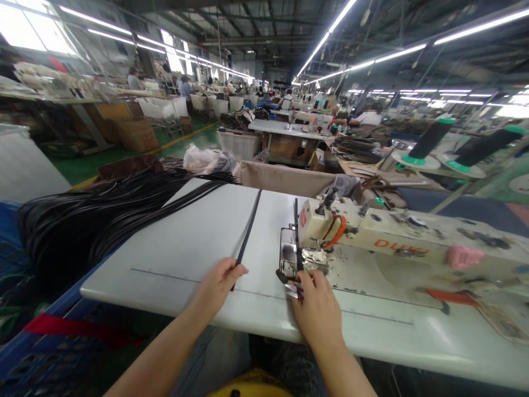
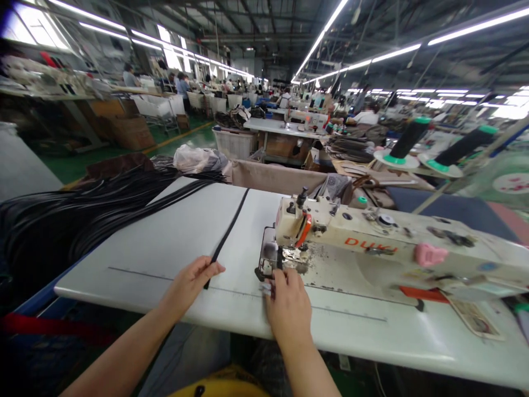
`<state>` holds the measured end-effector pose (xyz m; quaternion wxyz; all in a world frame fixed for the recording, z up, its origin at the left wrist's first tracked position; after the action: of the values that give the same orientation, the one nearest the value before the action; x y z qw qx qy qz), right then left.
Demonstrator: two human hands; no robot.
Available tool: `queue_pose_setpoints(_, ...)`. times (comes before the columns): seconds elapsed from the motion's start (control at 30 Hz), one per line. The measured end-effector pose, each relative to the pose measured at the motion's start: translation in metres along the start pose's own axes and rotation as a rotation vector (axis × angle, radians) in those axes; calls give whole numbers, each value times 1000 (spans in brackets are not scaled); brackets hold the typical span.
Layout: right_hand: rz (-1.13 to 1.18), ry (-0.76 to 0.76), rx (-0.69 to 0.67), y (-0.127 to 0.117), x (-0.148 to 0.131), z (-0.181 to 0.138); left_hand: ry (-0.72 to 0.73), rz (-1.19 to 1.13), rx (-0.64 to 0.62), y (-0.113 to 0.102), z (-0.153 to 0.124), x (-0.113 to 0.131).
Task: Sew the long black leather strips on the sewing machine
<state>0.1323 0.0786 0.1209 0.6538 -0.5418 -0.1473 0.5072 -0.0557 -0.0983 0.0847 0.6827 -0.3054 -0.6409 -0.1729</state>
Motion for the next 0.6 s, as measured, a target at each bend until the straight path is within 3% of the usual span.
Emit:
queue_pose_setpoints(0.13,-296,49,-147,5,18,-19,-94,77,-42,-12,10,-7)
queue_pose_setpoints(0.37,-371,15,-297,8,21,-27,-42,395,146,-63,24,-2)
queue_pose_setpoints(0.47,-378,8,-300,8,22,-24,-21,581,186,-102,27,0)
queue_pose_setpoints(0.6,-367,6,-293,8,23,-22,69,902,383,-179,22,11)
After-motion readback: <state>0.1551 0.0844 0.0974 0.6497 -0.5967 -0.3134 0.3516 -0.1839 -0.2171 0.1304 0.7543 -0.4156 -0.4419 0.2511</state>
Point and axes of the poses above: each hand's wrist, its own z-axis towards the middle knuckle, its own y-axis out of the palm, x = y × z, the point moved 4 cm from there along z, towards the middle knuckle, and after that the axes turned 2 degrees about z, right-handed, at the moved point
